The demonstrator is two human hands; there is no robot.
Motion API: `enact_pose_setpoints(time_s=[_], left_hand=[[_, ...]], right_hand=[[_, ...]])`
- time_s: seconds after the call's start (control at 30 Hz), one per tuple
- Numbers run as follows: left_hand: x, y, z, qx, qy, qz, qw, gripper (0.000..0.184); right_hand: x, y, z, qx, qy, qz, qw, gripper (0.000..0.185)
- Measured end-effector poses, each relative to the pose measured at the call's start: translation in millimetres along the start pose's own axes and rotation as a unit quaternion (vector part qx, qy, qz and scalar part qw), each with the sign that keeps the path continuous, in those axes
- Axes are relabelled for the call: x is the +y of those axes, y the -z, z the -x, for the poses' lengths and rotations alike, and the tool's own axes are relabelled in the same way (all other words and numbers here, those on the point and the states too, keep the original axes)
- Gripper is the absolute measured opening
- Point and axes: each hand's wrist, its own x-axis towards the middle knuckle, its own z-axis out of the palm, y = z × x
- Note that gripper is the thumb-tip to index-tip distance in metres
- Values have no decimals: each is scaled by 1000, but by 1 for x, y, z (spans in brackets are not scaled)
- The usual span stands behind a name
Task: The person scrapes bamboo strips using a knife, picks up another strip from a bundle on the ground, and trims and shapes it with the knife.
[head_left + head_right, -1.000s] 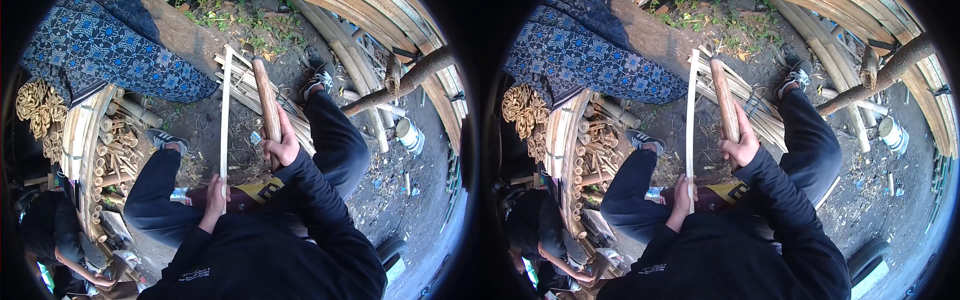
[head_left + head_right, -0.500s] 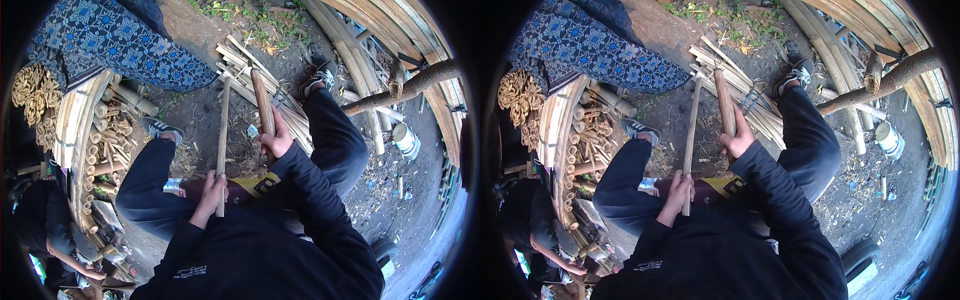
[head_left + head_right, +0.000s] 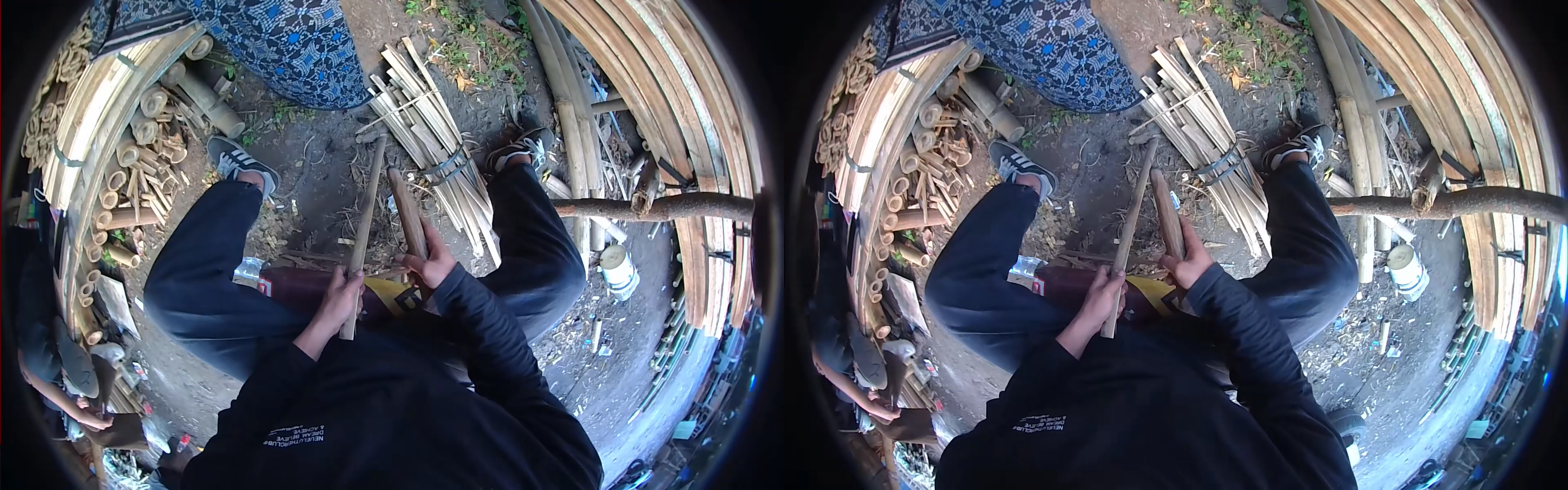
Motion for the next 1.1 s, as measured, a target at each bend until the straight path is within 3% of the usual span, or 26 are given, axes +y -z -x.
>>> enact_pose_setpoints(time_s=[0.03,0.27,0.3,0.47,0.53,0.8,1.0,1.1], left_hand=[[0,1,-4,-3,1,4,1000,18],[7,-2,-1,0,0,-19,1000,26],[4,1,-5,-6,5,6,1000,25],[4,0,-3,-7,0,28,1000,24],[3,1,-4,-5,11,36,999,24],[-4,-3,0,14,-15,48,999,24],[4,-2,3,22,-18,20,999,27],[-1,-4,-1,2,-11,39,999,24]], right_hand=[[0,-2,0,0,32,46,998,88],[-5,-11,11,-31,-37,45,998,88],[16,-6,1,-34,48,66,996,89],[15,-20,6,-12,59,89,994,86],[8,-22,16,-27,-40,66,997,89],[1,-37,48,-26,-71,46,996,87],[-1,-37,64,-30,-64,121,990,89],[8,-30,69,-46,4,206,977,91]])
